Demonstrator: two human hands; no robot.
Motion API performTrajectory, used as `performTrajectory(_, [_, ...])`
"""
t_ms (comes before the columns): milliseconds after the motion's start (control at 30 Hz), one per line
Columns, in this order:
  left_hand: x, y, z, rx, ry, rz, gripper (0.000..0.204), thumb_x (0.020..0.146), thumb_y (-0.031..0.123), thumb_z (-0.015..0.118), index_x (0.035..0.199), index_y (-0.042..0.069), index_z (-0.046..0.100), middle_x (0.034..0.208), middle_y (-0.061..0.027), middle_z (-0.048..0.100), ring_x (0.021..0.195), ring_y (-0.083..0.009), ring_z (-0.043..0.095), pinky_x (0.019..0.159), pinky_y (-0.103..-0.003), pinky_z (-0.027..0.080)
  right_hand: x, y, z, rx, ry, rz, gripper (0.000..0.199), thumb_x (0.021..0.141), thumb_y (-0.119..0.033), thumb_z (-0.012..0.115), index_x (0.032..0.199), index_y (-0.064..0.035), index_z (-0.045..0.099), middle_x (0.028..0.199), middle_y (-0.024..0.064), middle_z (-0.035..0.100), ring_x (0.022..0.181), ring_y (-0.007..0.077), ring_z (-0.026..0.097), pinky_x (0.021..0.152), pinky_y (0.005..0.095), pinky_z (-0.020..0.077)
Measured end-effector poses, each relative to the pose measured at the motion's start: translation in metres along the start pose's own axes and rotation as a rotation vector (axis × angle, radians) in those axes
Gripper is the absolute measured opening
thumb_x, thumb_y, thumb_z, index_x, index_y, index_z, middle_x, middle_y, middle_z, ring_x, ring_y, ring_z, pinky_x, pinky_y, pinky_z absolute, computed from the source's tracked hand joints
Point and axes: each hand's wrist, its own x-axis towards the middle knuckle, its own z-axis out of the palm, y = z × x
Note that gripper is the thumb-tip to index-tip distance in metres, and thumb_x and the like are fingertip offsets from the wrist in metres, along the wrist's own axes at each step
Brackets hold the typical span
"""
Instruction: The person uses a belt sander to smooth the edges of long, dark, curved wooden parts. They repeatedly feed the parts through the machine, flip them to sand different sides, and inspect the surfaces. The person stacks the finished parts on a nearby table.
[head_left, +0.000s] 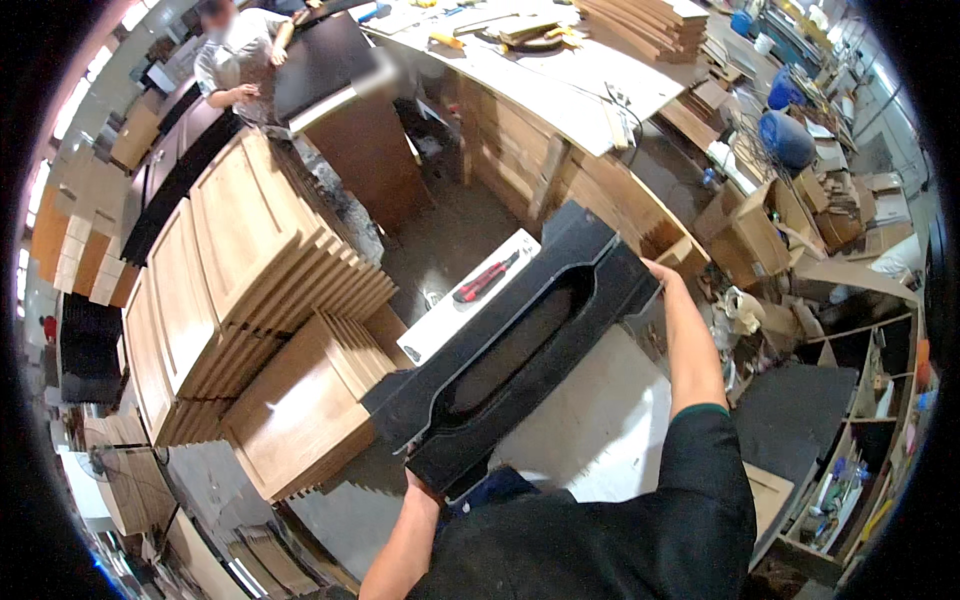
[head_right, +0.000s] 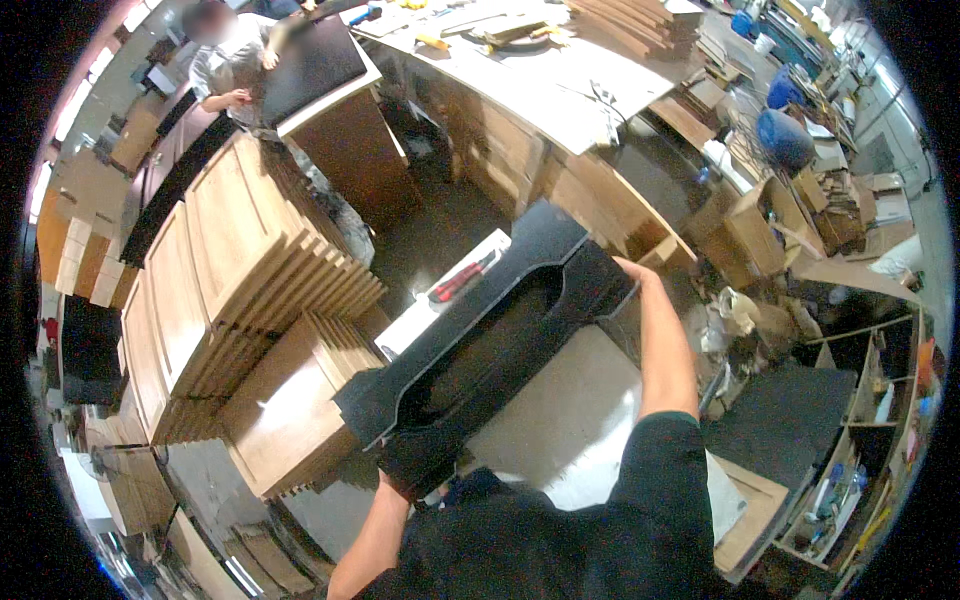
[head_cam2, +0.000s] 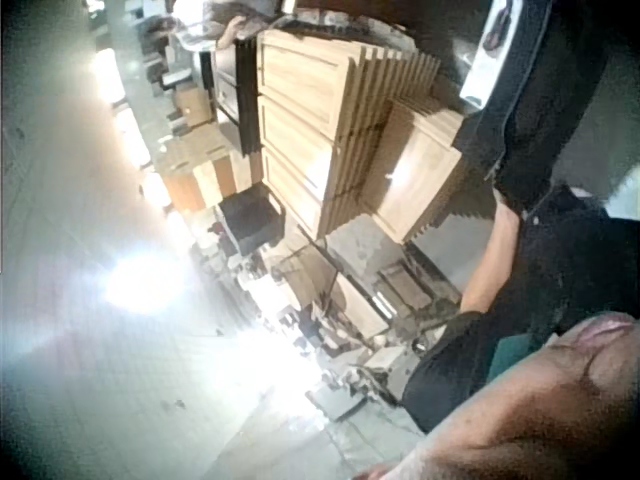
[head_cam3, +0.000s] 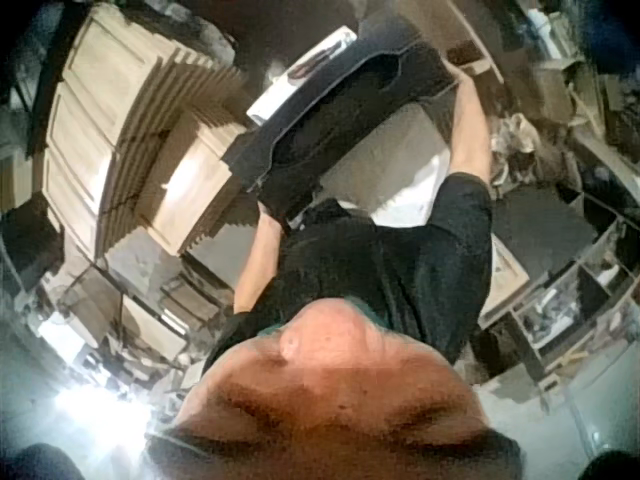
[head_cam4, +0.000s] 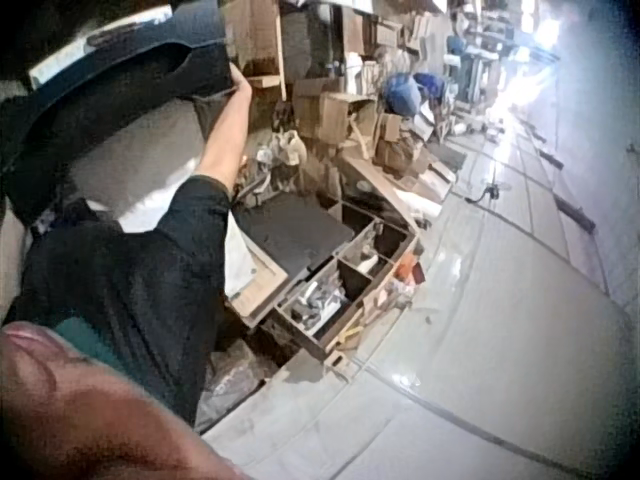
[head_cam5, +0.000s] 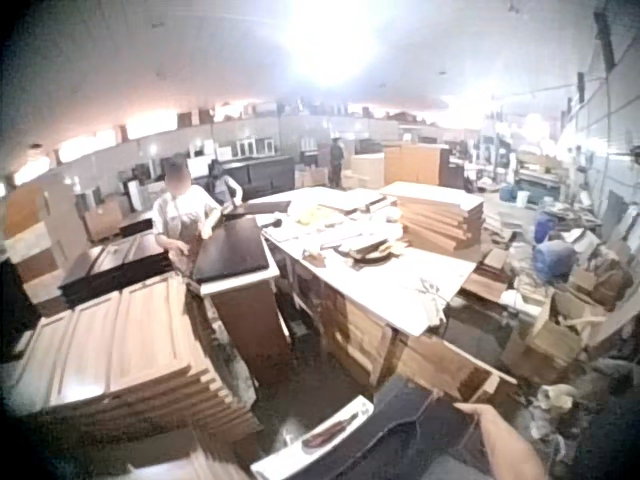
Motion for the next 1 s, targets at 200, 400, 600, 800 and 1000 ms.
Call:
performTrajectory(200, [-0.013, 0.005, 0.017, -0.081, -0.011, -0.034, 0.071, 0.111, 0.057, 0.044, 0.164, 0.011, 0.050, 0.165, -0.0179, 0.056, 0.147, -0.0392, 0.055, 0.130, -0.052, 0.040, 0.019, 0.008, -0.016, -0.036, -0.035, -0.025, 0.036, 0.104, -0.034, 0.073, 0.121, -0.0017, 0.079, 0.116, 0.0108, 0.083, 0.097, 0.0226, 0.081, 0.085, 0.0406, 0.0670])
performTrajectory(400, [-0.016, 0.002, 0.027, -0.110, -0.011, -0.043, 0.070, 0.111, 0.056, 0.044, 0.164, 0.012, 0.052, 0.164, -0.0178, 0.057, 0.147, -0.0386, 0.055, 0.130, -0.052, 0.040, 0.029, 0.012, -0.023, -0.053, -0.041, -0.027, 0.040, 0.105, -0.037, 0.072, 0.125, -0.0024, 0.078, 0.120, 0.0107, 0.082, 0.101, 0.0232, 0.080, 0.088, 0.0417, 0.0657])
performTrajectory(600, [-0.011, 0.001, 0.019, -0.134, 0.011, -0.006, 0.074, 0.107, 0.061, 0.048, 0.162, 0.012, 0.054, 0.161, -0.0224, 0.059, 0.141, -0.0452, 0.059, 0.125, -0.059, 0.046, 0.040, 0.019, -0.029, -0.065, -0.037, -0.053, 0.044, 0.106, -0.040, 0.070, 0.128, -0.0030, 0.077, 0.123, 0.0107, 0.082, 0.104, 0.0239, 0.078, 0.090, 0.0427, 0.0644])
performTrajectory(800, [-0.002, 0.004, -0.003, -0.088, -0.010, -0.037, 0.076, 0.106, 0.061, 0.047, 0.164, 0.011, 0.052, 0.161, -0.0209, 0.060, 0.141, -0.0463, 0.061, 0.121, -0.063, 0.049, 0.069, 0.039, -0.058, -0.090, -0.026, -0.114, 0.048, 0.106, -0.044, 0.069, 0.132, -0.0036, 0.077, 0.127, 0.0107, 0.081, 0.108, 0.0245, 0.077, 0.093, 0.0438, 0.0631])
performTrajectory(1000, [-0.001, 0.004, -0.014, -0.113, -0.029, -0.091, 0.075, 0.108, 0.059, 0.045, 0.164, 0.010, 0.051, 0.164, -0.0214, 0.057, 0.144, -0.0457, 0.058, 0.124, -0.063, 0.046, 0.078, 0.041, -0.080, -0.069, -0.008, -0.103, 0.054, 0.106, -0.052, 0.067, 0.135, -0.0073, 0.077, 0.126, 0.0116, 0.080, 0.112, 0.0288, 0.076, 0.101, 0.0462, 0.0604])
